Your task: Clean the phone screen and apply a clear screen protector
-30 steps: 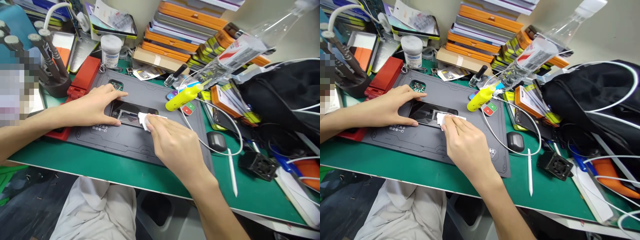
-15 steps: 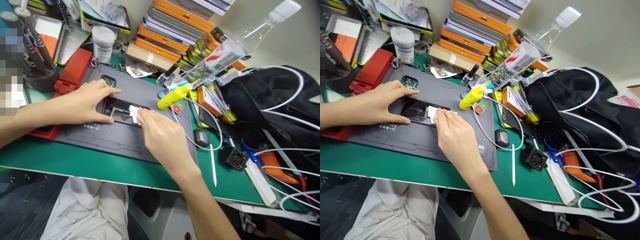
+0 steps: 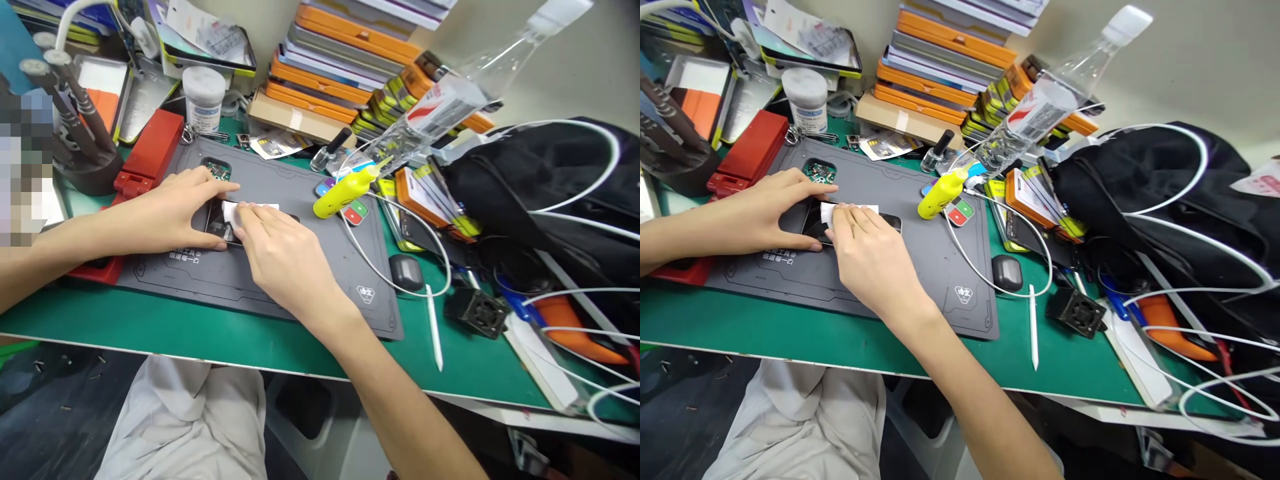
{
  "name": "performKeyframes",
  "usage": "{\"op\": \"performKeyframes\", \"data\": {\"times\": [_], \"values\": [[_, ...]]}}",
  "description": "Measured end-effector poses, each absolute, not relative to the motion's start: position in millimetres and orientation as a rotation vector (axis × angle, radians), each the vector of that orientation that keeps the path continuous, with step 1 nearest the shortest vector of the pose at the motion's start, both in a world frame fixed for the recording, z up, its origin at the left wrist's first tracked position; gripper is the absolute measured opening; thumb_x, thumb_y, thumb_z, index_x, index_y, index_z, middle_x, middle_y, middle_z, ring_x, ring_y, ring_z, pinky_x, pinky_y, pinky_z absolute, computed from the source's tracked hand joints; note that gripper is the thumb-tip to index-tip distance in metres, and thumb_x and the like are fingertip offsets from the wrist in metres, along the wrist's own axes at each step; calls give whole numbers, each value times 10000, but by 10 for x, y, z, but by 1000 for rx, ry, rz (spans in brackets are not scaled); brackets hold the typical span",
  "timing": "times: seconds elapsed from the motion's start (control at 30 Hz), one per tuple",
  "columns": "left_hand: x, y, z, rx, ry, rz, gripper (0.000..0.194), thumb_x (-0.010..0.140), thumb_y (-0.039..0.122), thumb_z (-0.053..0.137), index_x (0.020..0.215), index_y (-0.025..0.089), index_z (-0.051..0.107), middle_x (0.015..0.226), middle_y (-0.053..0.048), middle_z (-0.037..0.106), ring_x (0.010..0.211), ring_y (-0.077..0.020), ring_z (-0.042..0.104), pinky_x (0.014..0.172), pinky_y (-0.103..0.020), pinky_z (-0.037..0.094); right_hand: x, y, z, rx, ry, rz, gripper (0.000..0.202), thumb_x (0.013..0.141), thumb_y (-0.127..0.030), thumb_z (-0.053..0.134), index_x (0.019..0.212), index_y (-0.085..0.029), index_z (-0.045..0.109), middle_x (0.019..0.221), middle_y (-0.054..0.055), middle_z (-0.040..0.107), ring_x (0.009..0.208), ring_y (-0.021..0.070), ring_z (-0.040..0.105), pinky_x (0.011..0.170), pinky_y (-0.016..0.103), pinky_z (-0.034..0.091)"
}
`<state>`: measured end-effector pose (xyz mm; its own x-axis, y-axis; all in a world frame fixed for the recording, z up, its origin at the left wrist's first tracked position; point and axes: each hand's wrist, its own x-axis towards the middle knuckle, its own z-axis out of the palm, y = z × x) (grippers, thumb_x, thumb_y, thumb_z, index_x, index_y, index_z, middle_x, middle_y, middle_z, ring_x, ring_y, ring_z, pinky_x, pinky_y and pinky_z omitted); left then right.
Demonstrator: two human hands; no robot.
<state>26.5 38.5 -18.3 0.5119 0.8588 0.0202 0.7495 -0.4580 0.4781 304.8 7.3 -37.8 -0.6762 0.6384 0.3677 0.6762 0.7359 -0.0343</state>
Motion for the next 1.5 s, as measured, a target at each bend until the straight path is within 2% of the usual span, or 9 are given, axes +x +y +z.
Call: {"op": "performKeyframes", "data": {"times": [0.17, 0.3, 0.43, 0.63, 1.03, 1.17, 1.23, 1.37, 1.5], "values": [[282, 372, -193, 2332, 1343, 368, 1174, 1011, 1013, 744, 1951, 323, 615, 1704, -183, 712, 1532, -498, 687, 1394, -632, 561, 3502, -14, -449, -1080, -2446, -207, 470, 1351, -184, 479, 1618, -114, 860, 1554, 226, 959, 1460, 366, 948, 1346, 572, 739], [329, 340, -174, 2296, 1359, 363, 1143, 996, 948, 762, 1948, 334, 609, 1714, -161, 704, 1560, -487, 679, 1419, -623, 538, 3736, -61, -522, -1047, -2388, -265, 436, 1344, -203, 531, 1614, -119, 863, 1522, 213, 973, 1421, 366, 967, 1313, 545, 768], [335, 335, -162, 2299, 1354, 353, 1138, 983, 905, 777, 1942, 315, 612, 1714, -168, 713, 1559, -492, 673, 1414, -623, 536, 3470, -25, -519, -1068, -2436, -218, 476, 1336, -195, 497, 1652, -133, 849, 1589, 224, 946, 1494, 386, 934, 1379, 614, 726], [281, 375, -178, 2344, 1341, 359, 1126, 1026, 927, 769, 1945, 296, 610, 1651, -195, 742, 1529, -486, 695, 1364, -616, 576, 3272, 116, -427, -1031, -2548, -53, 514, 1352, -194, 450, 1709, -86, 804, 1722, 243, 874, 1627, 362, 861, 1474, 591, 646], [320, 338, -203, 2308, 1365, 358, 1111, 1026, 922, 752, 1954, 333, 592, 1720, -155, 707, 1575, -492, 675, 1411, -616, 543, 3913, -255, -462, -897, -2490, -98, 520, 1320, -146, 576, 1816, -127, 730, 1656, 187, 920, 1542, 370, 916, 1379, 577, 750], [331, 343, -174, 2279, 1343, 374, 1130, 1004, 981, 744, 1933, 349, 619, 1711, -147, 712, 1595, -510, 676, 1436, -648, 530, 3732, -322, -433, -848, -2478, -127, 461, 1307, -108, 579, 1716, -36, 779, 1605, 231, 935, 1514, 366, 931, 1358, 523, 760], [341, 349, -150, 2253, 1340, 393, 1103, 1042, 991, 693, 1922, 328, 633, 1690, -159, 729, 1593, -505, 690, 1438, -643, 534, 3591, -328, -412, -808, -2490, -130, 428, 1310, -98, 567, 1643, 10, 814, 1584, 251, 940, 1502, 353, 937, 1378, 486, 740], [358, 348, -103, 2184, 1369, 459, 918, 1247, 862, 393, 1876, 265, 694, 1637, -183, 776, 1592, -458, 718, 1476, -621, 518, 3403, -331, -387, -750, -2514, -98, 434, 1295, -69, 584, 1634, 77, 813, 1604, 291, 920, 1549, 351, 912, 1442, 456, 685], [363, 332, -82, 2186, 1372, 479, 884, 1281, 821, 344, 1839, 261, 737, 1614, -177, 801, 1595, -464, 721, 1504, -649, 503, 3608, -379, -425, -837, -2465, -103, 475, 1292, -57, 585, 1718, -18, 791, 1615, 224, 933, 1529, 341, 923, 1416, 489, 720]]}}
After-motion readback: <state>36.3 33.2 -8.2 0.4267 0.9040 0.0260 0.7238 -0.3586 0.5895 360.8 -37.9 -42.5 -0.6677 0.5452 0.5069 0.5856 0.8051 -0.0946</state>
